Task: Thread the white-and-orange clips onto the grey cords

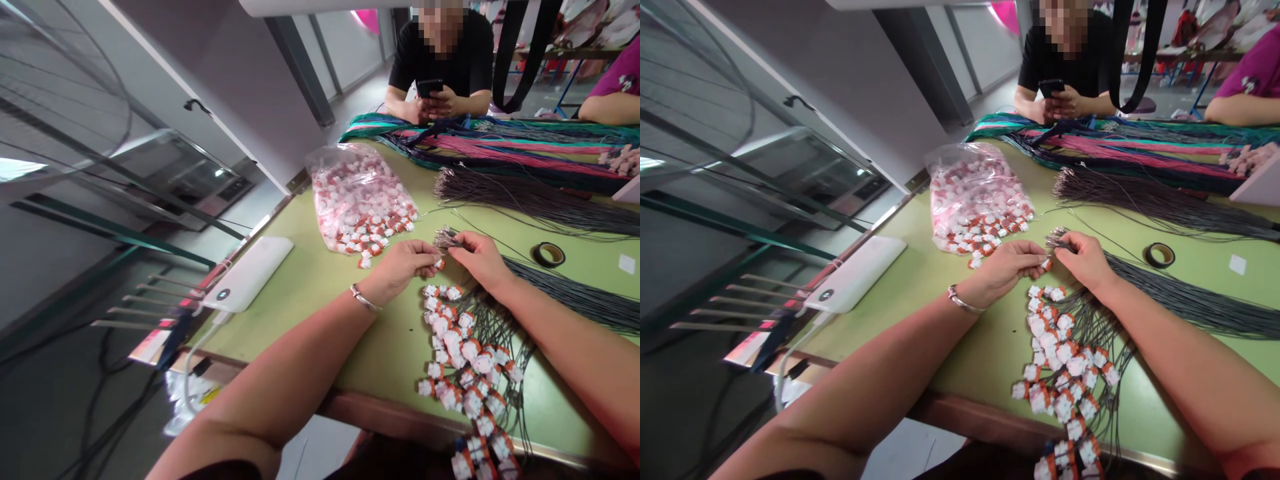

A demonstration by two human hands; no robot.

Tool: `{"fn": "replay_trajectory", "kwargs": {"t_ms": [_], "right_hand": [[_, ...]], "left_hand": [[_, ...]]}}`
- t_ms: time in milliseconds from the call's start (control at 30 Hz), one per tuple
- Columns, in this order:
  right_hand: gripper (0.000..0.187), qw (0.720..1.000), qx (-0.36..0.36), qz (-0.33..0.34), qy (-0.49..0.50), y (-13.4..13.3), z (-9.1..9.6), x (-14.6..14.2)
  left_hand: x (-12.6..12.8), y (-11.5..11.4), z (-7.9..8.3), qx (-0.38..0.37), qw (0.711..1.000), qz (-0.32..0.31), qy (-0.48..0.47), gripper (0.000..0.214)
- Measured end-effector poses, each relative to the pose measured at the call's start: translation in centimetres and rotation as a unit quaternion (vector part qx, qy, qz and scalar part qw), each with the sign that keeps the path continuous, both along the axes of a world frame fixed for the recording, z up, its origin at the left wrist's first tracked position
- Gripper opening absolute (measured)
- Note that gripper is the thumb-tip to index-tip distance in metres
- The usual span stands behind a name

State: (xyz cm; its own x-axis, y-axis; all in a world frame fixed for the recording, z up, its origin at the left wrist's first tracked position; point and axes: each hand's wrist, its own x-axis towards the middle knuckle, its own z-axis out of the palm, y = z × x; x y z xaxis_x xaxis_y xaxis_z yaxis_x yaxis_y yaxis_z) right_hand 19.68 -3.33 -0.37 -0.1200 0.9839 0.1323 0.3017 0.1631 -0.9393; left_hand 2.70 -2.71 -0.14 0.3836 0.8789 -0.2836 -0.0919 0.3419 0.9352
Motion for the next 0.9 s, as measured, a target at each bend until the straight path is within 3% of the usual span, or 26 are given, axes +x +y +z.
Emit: {"fn": "replay_trajectory", "kwargs": {"t_ms": [300,467,900], "right_hand": [[0.011,0.999,0.002,-0.049,-0.009,-0.1,0.4,-0.2],[0.012,0.999,-0.008,-0.040,-0.003,0.1,0.1,-0.1],[0.010,0.999,-0.017,-0.036,-0.037,-0.1,0.4,-0.3]], "left_hand": [[-0.7,0.2,0.0,-0.040,0.997,-0.005,-0.069,0.019],[-1.2,0.5,-0.7,-0.056,0.992,0.023,-0.112,0.014],[-1.2,0.3,-0.8,-0.024,0.992,0.028,-0.118,0.014]]}}
